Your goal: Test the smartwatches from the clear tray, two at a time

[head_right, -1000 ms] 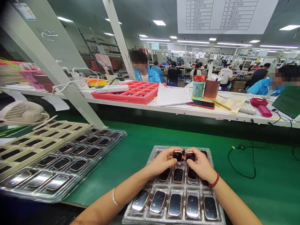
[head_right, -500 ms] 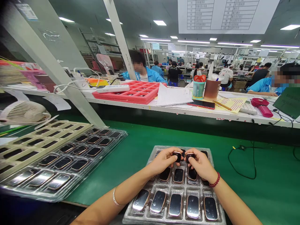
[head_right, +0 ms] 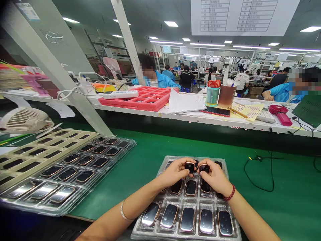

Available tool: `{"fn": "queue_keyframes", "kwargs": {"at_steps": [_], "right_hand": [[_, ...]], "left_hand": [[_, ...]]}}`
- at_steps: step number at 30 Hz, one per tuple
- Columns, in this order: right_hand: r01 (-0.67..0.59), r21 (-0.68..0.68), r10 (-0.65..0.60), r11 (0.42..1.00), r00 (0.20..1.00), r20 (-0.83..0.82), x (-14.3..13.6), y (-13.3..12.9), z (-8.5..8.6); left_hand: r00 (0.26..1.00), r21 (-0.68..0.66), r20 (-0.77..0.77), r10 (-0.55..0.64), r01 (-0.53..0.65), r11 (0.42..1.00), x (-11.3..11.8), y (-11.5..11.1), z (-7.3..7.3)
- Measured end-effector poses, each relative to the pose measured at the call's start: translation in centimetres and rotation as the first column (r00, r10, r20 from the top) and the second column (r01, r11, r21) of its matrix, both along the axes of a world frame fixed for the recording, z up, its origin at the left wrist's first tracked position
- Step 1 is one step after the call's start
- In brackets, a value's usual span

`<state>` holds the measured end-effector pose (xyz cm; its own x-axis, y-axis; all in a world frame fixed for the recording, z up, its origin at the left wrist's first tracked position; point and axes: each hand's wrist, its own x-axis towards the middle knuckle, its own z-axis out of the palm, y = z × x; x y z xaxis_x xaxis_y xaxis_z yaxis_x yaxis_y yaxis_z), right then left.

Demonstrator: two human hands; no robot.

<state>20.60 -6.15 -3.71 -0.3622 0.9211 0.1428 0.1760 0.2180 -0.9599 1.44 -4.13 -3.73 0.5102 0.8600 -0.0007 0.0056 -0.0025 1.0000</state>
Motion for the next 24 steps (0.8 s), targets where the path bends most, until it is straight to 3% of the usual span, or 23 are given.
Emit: {"fn": "queue_keyframes", "kwargs": {"at_steps": [7,14,24], "right_hand": [[0.016,-0.124,-0.021,0.992,0.999,-0.036,0.2,0.1,-0.1],[0.021,-0.121,-0.022,0.992,1.000,-0.013,0.1,0.0,0.0],[0.017,-0.078,-0.018,0.997,1.000,-0.011,0.0,-0.1,0.1]], "left_hand": [[0.999,-0.008,0.042,-0.005,0.005,1.000,0.0,-0.1,0.1],[0.999,-0.004,0.049,-0.009,0.009,1.000,0.0,0.0,-0.1],[0.999,-0.035,0.022,0.039,-0.038,0.999,-0.1,-0.5,1.1]]}}
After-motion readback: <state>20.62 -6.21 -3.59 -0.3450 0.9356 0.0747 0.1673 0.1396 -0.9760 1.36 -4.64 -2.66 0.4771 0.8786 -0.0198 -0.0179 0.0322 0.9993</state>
